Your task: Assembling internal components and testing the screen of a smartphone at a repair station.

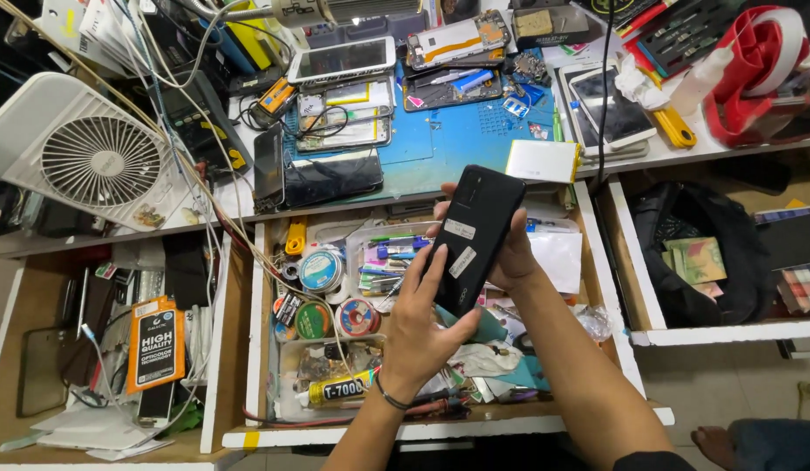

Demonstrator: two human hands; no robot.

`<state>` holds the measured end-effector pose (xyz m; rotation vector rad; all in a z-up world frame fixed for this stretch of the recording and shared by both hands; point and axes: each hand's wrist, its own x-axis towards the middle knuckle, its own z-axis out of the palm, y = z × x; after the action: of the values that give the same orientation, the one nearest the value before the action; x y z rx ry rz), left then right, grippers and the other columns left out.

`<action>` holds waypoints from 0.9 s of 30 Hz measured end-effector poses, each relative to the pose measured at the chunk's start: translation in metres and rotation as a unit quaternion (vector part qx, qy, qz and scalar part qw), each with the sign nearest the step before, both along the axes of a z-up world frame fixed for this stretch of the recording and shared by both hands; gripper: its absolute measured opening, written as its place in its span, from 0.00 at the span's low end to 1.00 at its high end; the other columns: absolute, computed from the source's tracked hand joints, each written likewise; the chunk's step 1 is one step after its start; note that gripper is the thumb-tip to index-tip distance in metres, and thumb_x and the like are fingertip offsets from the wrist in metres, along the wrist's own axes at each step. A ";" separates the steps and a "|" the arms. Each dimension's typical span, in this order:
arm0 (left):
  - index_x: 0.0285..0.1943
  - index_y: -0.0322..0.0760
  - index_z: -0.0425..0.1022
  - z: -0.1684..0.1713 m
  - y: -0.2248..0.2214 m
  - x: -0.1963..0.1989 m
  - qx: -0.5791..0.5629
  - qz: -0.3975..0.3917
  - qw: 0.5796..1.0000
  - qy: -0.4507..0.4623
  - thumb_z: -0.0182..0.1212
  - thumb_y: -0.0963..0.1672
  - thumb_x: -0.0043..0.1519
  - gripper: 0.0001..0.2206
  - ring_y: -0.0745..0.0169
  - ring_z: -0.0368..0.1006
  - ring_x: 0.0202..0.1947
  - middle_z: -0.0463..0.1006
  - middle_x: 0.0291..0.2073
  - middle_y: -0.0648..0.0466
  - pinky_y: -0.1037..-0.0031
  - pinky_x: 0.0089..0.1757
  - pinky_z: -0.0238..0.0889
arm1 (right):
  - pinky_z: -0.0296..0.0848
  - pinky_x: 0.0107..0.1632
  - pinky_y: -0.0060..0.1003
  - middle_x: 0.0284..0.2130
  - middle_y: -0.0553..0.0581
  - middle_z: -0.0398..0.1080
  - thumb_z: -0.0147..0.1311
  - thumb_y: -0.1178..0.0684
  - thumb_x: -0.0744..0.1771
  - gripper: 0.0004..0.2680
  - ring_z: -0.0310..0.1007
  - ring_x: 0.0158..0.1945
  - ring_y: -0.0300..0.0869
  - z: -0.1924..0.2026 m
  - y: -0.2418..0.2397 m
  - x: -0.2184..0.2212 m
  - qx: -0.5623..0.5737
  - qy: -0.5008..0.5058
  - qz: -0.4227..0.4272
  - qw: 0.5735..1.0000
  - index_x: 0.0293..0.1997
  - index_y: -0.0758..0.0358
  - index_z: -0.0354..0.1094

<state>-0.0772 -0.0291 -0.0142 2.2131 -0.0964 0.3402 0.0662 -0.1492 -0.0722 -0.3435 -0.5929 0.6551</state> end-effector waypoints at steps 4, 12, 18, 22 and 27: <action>0.71 0.35 0.63 -0.015 -0.008 0.016 -0.045 0.059 0.993 -0.086 0.74 0.43 0.47 0.39 0.28 0.66 0.61 0.65 0.63 0.33 0.52 0.54 0.66 | 0.76 0.57 0.47 0.50 0.67 0.67 0.37 0.17 0.63 0.41 0.74 0.54 0.53 0.004 0.020 -0.011 -0.061 -0.019 -0.097 0.993 0.73 0.67 0.47; 0.72 0.37 0.62 -0.032 -0.018 0.033 0.126 0.128 0.980 -0.089 0.72 0.46 0.47 0.40 0.33 0.65 0.57 0.63 0.65 0.37 0.51 0.51 0.62 | 0.75 0.53 0.46 0.47 0.68 0.74 0.23 0.19 0.65 0.36 0.78 0.49 0.53 0.007 0.027 -0.016 -0.054 0.112 -0.128 0.984 0.72 0.59 0.55; 0.72 0.38 0.62 -0.033 -0.010 0.040 0.123 0.119 0.984 -0.051 0.72 0.47 0.47 0.40 0.33 0.66 0.55 0.66 0.60 0.38 0.52 0.50 0.63 | 0.75 0.54 0.45 0.44 0.69 0.74 0.23 0.20 0.66 0.36 0.78 0.47 0.52 -0.006 0.036 -0.015 -0.086 0.123 -0.160 0.976 0.69 0.61 0.59; 0.72 0.36 0.61 -0.023 -0.010 0.039 0.102 0.119 0.987 -0.036 0.73 0.45 0.46 0.41 0.31 0.66 0.56 0.65 0.59 0.38 0.52 0.50 0.65 | 0.75 0.55 0.44 0.45 0.68 0.74 0.24 0.22 0.67 0.35 0.78 0.47 0.52 -0.003 0.038 -0.019 -0.094 0.133 -0.168 0.972 0.70 0.62 0.58; 0.74 0.38 0.58 -0.015 -0.008 0.041 0.100 0.107 0.989 0.012 0.74 0.45 0.43 0.45 0.29 0.66 0.56 0.64 0.59 0.38 0.49 0.49 0.65 | 0.76 0.55 0.45 0.45 0.69 0.74 0.24 0.21 0.66 0.35 0.78 0.46 0.52 -0.003 0.038 -0.020 -0.095 0.143 -0.173 0.970 0.69 0.62 0.58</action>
<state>-0.0367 -0.0373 -0.0290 2.4331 0.1270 0.4373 0.0457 -0.1115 -0.0750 -0.5087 -0.1844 0.4136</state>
